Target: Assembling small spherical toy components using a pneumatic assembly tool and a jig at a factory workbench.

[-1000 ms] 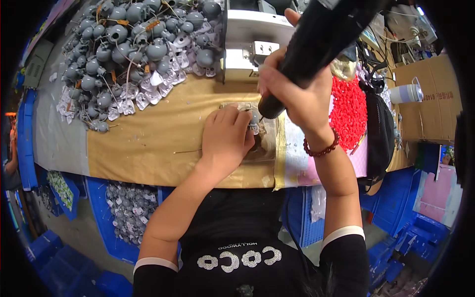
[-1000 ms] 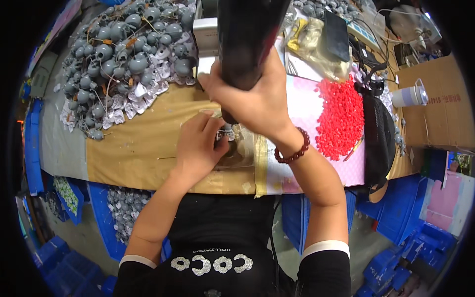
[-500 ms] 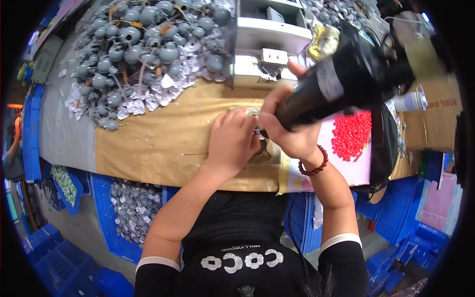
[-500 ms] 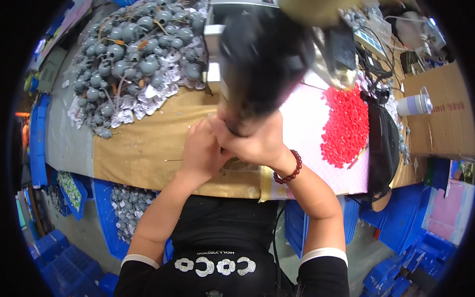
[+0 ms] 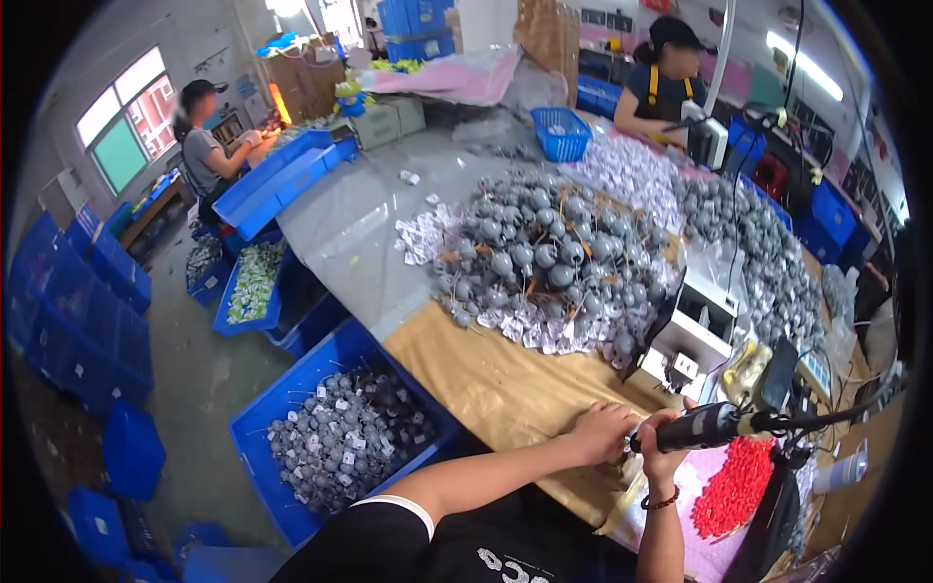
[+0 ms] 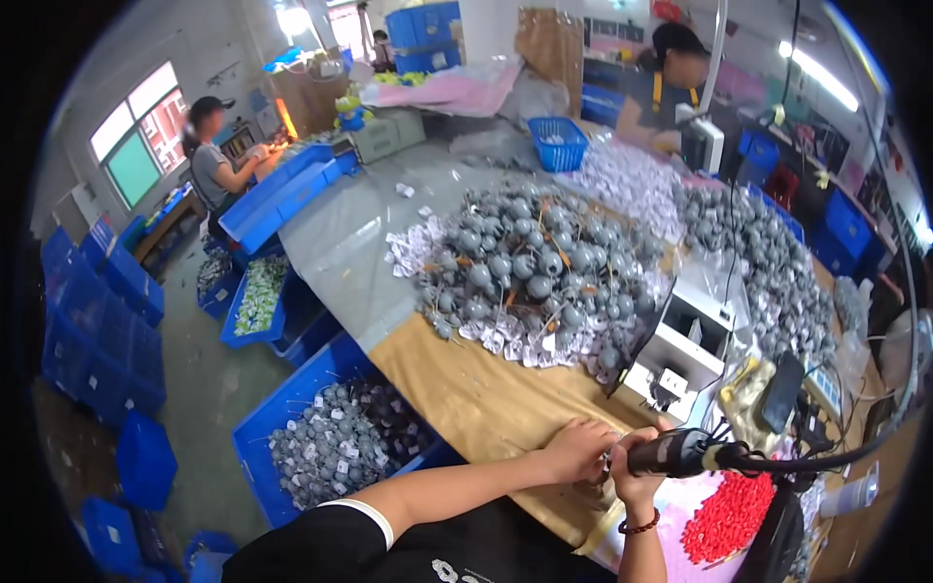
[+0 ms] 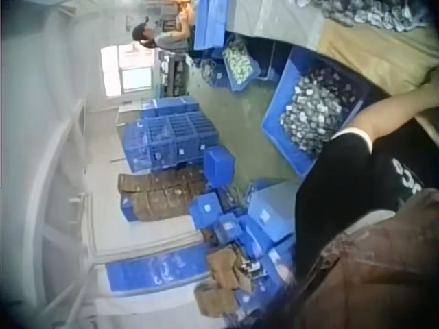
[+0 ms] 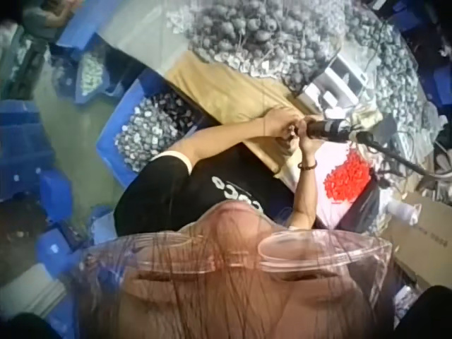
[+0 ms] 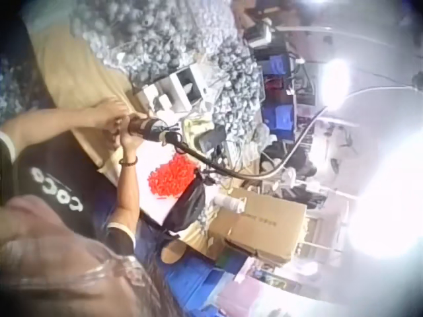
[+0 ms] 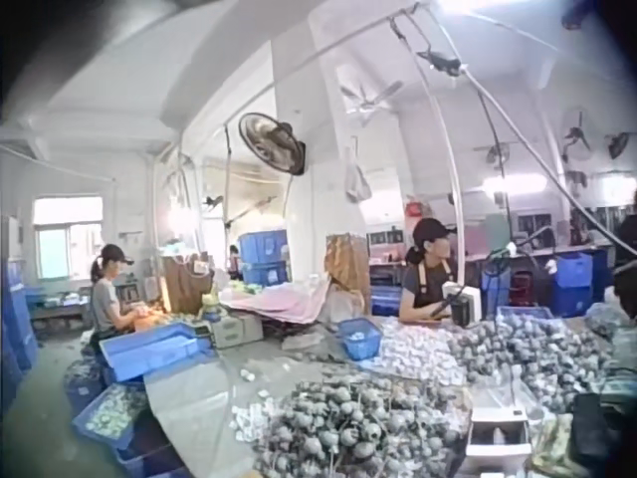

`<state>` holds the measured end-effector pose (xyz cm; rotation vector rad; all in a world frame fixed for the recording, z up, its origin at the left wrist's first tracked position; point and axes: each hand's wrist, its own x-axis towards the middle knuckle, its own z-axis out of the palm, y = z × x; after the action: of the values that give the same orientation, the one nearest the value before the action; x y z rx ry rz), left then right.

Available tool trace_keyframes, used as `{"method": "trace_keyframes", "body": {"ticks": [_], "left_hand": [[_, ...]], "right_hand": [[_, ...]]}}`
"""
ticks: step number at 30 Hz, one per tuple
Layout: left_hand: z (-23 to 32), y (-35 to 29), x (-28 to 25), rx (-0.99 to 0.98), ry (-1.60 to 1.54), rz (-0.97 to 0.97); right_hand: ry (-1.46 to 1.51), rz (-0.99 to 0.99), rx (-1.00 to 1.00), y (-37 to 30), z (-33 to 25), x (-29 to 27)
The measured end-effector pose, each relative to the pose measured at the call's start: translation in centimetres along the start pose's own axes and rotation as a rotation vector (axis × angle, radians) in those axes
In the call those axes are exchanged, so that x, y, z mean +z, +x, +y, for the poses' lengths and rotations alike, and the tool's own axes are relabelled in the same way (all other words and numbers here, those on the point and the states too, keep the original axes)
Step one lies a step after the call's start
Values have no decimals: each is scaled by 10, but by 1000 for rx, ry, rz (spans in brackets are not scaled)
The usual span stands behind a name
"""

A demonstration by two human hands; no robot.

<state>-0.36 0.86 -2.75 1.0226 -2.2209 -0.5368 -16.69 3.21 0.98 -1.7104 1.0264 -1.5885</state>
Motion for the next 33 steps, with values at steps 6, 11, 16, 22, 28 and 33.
{"method": "trace_keyframes", "body": {"ticks": [6,11,16,22,28,33], "left_hand": [[5,4,3,-41,-14,-41],[-6,4,17,-59,-1,0],[18,-3,6,-112,71,-51],[15,-24,9,-110,218,43],[37,-6,23,-64,171,176],[22,-24,9,-58,88,222]], "right_hand": [[47,43,95,8,-26,9],[70,4,133,9,-38,16],[29,84,71,11,-21,3],[65,430,214,28,26,-56],[-236,672,232,27,135,-190],[-480,322,104,-2,115,-110]]}}
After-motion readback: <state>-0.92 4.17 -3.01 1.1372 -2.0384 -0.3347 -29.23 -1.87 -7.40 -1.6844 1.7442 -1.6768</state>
